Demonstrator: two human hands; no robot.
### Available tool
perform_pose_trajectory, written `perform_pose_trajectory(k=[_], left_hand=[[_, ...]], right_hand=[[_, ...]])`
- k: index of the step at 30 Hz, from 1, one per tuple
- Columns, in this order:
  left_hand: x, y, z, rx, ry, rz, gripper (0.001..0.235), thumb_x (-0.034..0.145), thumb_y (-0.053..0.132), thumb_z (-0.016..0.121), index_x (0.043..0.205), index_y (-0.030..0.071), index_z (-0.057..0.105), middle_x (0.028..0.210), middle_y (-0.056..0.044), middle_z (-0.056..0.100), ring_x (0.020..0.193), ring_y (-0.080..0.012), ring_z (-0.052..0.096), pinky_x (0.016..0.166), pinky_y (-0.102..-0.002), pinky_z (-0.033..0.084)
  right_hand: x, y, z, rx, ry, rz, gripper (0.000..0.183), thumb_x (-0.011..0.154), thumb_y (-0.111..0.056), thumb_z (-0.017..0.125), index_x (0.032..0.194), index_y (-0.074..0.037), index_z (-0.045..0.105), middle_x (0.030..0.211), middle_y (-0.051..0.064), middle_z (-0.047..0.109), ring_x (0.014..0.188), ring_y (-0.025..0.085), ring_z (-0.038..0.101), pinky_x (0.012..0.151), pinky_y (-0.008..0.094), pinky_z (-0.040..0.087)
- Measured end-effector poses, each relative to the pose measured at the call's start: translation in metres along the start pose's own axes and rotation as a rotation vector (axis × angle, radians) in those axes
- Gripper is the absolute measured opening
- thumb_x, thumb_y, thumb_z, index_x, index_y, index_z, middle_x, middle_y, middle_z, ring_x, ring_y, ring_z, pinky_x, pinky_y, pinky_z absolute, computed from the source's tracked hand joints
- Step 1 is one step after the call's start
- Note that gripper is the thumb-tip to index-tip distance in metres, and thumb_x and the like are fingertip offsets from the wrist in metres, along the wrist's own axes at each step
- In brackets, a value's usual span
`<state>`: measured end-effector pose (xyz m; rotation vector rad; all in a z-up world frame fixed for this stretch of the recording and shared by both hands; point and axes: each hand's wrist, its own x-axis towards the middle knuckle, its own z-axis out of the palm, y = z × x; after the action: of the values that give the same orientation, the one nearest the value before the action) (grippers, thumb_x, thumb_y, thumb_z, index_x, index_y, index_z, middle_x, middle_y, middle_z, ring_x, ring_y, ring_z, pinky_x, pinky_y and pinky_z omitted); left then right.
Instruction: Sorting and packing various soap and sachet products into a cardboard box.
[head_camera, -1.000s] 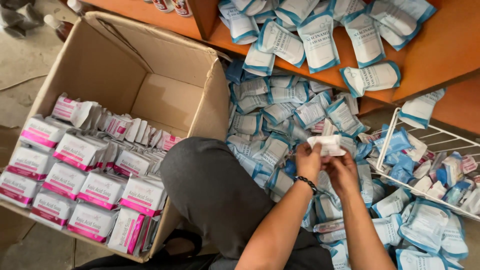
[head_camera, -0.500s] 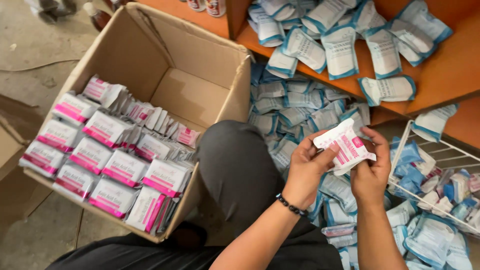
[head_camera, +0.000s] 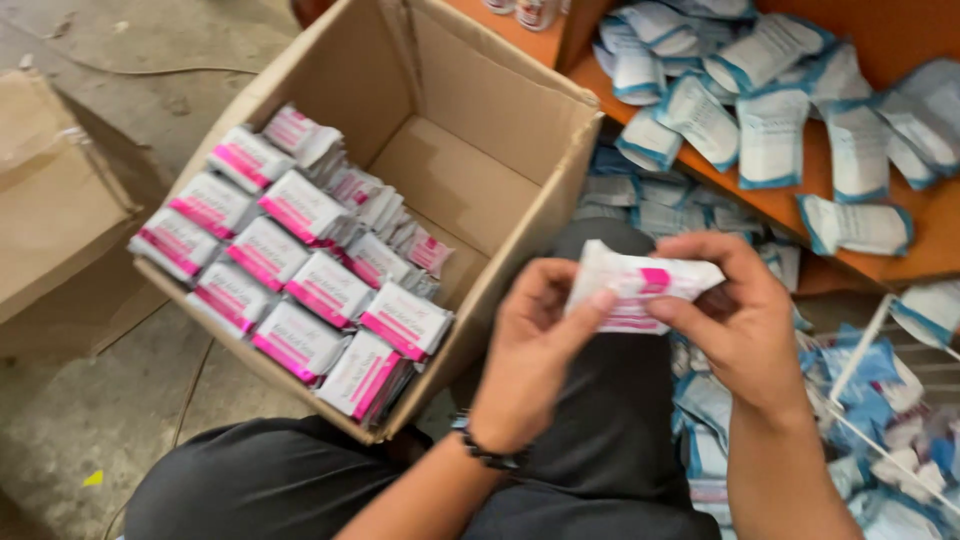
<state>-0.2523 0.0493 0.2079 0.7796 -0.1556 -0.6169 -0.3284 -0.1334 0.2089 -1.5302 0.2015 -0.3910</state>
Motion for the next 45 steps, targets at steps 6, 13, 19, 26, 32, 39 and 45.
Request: perform_pose_trajectory(k=[6, 13, 19, 26, 32, 39, 45], left_hand=[[0.01, 0.068, -0.087, 0.301, 0.143, 0.164, 0.008, 0.097, 0.007, 0.071, 0.1, 0.004, 0.065, 0.093, 0.0, 0.068, 0.086, -0.0067, 0.062, 0.076, -0.023, 0.05], [0.044, 0.117, -0.182, 0.639, 0.322, 0.297, 0.013, 0.098, 0.01, 0.074, 0.094, 0.005, 0.062, 0.082, 0.004, 0.064, 0.07, -0.0008, 0.053, 0.059, -0.019, 0.042], [0.051, 0.145, -0.207, 0.636, 0.45, 0.267, 0.016, 0.096, 0.01, 0.076, 0.09, 0.005, 0.062, 0.077, 0.002, 0.066, 0.064, -0.0029, 0.056, 0.057, -0.02, 0.044], [0.04, 0.141, -0.211, 0.411, 0.496, 0.221, 0.016, 0.095, 0.012, 0.075, 0.095, 0.007, 0.06, 0.085, 0.003, 0.066, 0.073, -0.0037, 0.06, 0.063, -0.022, 0.051], [0.035, 0.145, -0.202, 0.483, 0.538, 0.192, 0.014, 0.096, 0.017, 0.073, 0.095, 0.009, 0.062, 0.085, 0.004, 0.066, 0.075, -0.003, 0.061, 0.066, -0.021, 0.054], [0.039, 0.142, -0.203, 0.662, 0.488, 0.255, 0.016, 0.099, 0.018, 0.071, 0.093, 0.006, 0.061, 0.084, 0.002, 0.066, 0.075, -0.004, 0.064, 0.067, -0.023, 0.058], [0.039, 0.141, -0.202, 0.917, 0.407, 0.416, 0.019, 0.101, 0.015, 0.072, 0.093, 0.003, 0.059, 0.087, 0.0, 0.065, 0.081, -0.0087, 0.064, 0.071, -0.026, 0.055]], right_hand=[[0.09, -0.028, 0.084, -0.235, -0.408, 0.099, 0.038, 0.086, -0.008, 0.079, 0.122, -0.005, 0.068, 0.11, 0.003, 0.071, 0.096, 0.01, 0.069, 0.082, 0.026, 0.059], [0.198, 0.0, 0.168, -0.644, -0.893, -0.119, 0.036, 0.086, -0.021, 0.083, 0.118, -0.005, 0.073, 0.099, 0.004, 0.077, 0.088, 0.011, 0.071, 0.077, 0.026, 0.057], [0.23, 0.053, 0.193, -0.199, -0.946, 0.356, 0.034, 0.087, -0.019, 0.077, 0.117, -0.005, 0.069, 0.098, 0.0, 0.075, 0.082, 0.008, 0.07, 0.071, 0.025, 0.06], [0.216, 0.061, 0.216, 0.03, -0.72, 0.353, 0.026, 0.101, -0.02, 0.066, 0.122, -0.007, 0.073, 0.103, 0.001, 0.076, 0.088, 0.008, 0.072, 0.078, 0.025, 0.059], [0.212, 0.069, 0.218, -0.009, -0.661, 0.29, 0.025, 0.105, -0.02, 0.057, 0.12, -0.008, 0.073, 0.1, 0.001, 0.076, 0.088, 0.009, 0.072, 0.08, 0.026, 0.061], [0.199, 0.069, 0.215, -0.22, -0.479, -0.049, 0.018, 0.107, -0.015, 0.055, 0.106, 0.0, 0.066, 0.091, 0.0, 0.072, 0.084, 0.006, 0.069, 0.075, 0.025, 0.062], [0.196, 0.058, 0.208, -0.352, -0.406, -0.188, 0.017, 0.109, -0.013, 0.057, 0.107, -0.001, 0.069, 0.088, 0.0, 0.071, 0.081, 0.005, 0.065, 0.072, 0.026, 0.059]])
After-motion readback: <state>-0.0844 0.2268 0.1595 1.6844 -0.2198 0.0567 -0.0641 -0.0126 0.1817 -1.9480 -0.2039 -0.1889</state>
